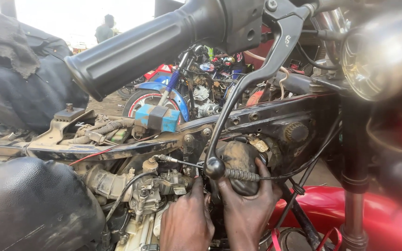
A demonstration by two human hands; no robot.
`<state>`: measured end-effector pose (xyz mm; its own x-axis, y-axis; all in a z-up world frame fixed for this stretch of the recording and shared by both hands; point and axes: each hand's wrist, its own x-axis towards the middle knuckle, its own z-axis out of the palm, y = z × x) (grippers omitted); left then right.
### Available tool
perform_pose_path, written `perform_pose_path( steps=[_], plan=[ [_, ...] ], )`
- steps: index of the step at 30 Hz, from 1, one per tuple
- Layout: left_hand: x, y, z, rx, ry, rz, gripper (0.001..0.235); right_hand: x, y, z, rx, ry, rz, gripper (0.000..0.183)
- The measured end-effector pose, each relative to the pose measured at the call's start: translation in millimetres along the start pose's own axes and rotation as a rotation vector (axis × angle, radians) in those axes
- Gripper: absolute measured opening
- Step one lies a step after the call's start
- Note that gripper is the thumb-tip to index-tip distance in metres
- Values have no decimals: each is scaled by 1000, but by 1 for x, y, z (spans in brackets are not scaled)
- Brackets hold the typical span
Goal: Adjusting engine components with a tool and installing a plastic engine cover on a motorcycle.
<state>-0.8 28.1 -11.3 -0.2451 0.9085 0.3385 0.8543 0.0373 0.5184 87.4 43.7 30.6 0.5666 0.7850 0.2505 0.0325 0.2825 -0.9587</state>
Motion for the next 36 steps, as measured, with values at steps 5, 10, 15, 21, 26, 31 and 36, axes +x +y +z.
perform_pose_path(
  steps=[5,10,15,21,26,31,36],
  plan=[
    [1,-2,2,9,-2,6,65,16,28,2,-26,48,-180,90],
    [6,-1,1,-24,-58,-17,64,4,-17,0,74,-86,125,98],
    [12,-4,6,-21,-98,-78,69,3,-26,11,-302,-39,49,97],
    [17,-3,7,-45,-77,-73,70,34,-48,34,-722,-232,127,73],
    [20,-2,-1,-31,-127,-130,79,20,-41,27,-709,-260,105,92],
    [12,1,-7,5,-160,-82,74,5,-44,10,-540,-287,205,136],
    [7,1,-9,-7,-169,-117,89,7,-28,9,-330,-134,141,103]
  ],
)
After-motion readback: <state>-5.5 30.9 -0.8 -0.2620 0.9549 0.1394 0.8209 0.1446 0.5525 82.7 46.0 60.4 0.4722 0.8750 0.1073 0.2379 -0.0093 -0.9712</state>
